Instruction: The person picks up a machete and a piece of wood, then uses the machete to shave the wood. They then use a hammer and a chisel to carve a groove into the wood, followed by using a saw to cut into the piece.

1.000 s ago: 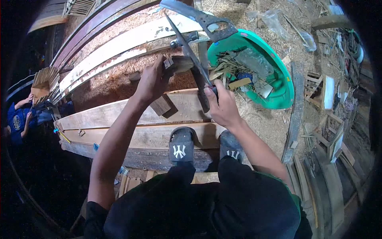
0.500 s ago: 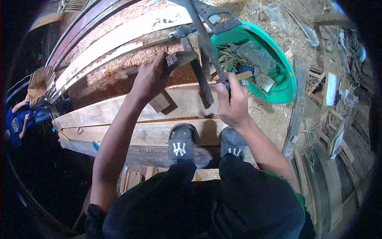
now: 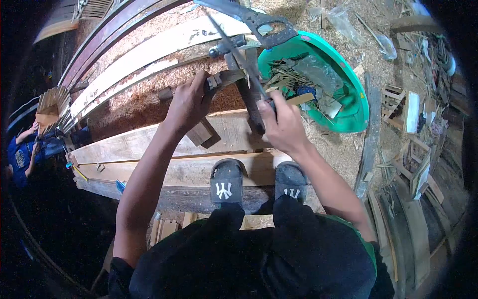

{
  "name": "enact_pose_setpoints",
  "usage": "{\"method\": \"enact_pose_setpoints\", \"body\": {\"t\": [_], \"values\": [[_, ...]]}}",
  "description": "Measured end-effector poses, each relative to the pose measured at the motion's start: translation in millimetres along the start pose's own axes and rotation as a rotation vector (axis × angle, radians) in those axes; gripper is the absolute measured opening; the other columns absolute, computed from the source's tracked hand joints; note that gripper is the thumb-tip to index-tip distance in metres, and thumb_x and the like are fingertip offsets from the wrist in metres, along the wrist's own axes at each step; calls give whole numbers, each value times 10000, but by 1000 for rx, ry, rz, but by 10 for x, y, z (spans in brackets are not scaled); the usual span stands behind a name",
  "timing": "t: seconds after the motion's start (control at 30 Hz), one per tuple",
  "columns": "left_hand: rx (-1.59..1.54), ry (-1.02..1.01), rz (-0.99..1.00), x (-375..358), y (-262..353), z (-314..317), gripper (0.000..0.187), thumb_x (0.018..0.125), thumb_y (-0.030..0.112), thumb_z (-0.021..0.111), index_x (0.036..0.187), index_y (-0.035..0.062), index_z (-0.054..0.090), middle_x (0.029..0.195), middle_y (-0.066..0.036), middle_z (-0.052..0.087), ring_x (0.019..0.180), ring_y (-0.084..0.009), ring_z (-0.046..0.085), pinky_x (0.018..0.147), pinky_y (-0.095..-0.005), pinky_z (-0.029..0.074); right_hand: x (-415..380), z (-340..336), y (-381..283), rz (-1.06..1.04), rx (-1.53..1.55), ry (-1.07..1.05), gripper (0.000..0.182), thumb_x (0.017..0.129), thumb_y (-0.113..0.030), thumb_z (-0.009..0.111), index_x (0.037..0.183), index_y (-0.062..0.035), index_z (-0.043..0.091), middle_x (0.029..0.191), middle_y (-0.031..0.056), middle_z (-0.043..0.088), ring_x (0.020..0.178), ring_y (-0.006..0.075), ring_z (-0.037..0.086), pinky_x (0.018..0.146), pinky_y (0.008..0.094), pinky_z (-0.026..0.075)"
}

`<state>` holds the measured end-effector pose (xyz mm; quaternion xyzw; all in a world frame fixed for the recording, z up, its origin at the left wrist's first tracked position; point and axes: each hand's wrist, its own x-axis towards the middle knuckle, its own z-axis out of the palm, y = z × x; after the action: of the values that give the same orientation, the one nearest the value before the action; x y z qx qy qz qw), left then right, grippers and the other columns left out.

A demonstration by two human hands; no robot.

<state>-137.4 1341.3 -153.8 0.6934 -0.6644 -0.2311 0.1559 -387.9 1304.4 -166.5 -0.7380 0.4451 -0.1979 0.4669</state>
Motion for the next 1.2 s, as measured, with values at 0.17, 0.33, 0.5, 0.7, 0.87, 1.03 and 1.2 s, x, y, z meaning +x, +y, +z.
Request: {"method": "enact_pose_setpoints", "body": {"t": [0.17, 0.33, 0.5, 0.7, 0.87, 1.03, 1.2], "values": [[6, -8, -45, -53, -43, 46, 283, 906, 134, 718, 1082, 61, 509, 854, -202, 694, 805, -416, 710, 651, -476, 546, -102, 47, -93, -4, 260, 37, 242, 1023, -228, 577, 969, 2, 526, 641, 204, 612, 620, 438, 642, 550, 473, 477], [-37, 32, -25, -34, -17, 58, 294, 899, 91, 686, 1105, 35, 484, 885, -249, 663, 802, -459, 683, 631, -529, 524, -72, -50, 15, 33, 233, 35, 260, 1030, -239, 567, 986, 14, 525, 652, 196, 622, 624, 442, 646, 565, 485, 481], [-39, -20, -31, 52, 81, 23, 319, 900, 91, 679, 1141, 32, 479, 885, -254, 668, 793, -463, 680, 631, -541, 519, -85, 13, -95, 112, 206, -51, 252, 1032, -242, 560, 978, 3, 539, 665, 209, 616, 628, 427, 646, 584, 481, 473], [7, -20, -14, 56, 129, -11, 342, 907, 91, 676, 1176, 27, 475, 821, -238, 660, 741, -458, 673, 613, -522, 527, -207, -37, -89, 77, 323, 63, 244, 1031, -230, 552, 976, 6, 540, 641, 191, 594, 601, 409, 628, 568, 456, 458], [-7, -40, -40, 66, 73, -27, 389, 908, 98, 691, 1241, 55, 495, 891, -237, 698, 845, -456, 702, 662, -495, 534, -47, 48, 87, 177, 97, -76, 232, 1017, -210, 583, 1019, 20, 552, 702, 184, 619, 578, 351, 608, 568, 421, 473], [31, -62, -103, 36, 90, -3, 320, 907, 81, 694, 1159, 64, 498, 888, -222, 701, 836, -434, 701, 683, -490, 531, -71, -78, -255, 10, 379, 137, 243, 1014, -214, 583, 1041, 26, 551, 719, 195, 630, 625, 332, 658, 595, 417, 492], [15, -54, -107, 67, 21, 12, 329, 893, 63, 703, 1149, 61, 496, 891, -209, 705, 840, -424, 706, 684, -491, 533, 72, -70, -143, 159, 167, -139, 270, 1015, -244, 579, 1024, 23, 539, 781, 266, 643, 713, 467, 649, 626, 482, 493]]}}
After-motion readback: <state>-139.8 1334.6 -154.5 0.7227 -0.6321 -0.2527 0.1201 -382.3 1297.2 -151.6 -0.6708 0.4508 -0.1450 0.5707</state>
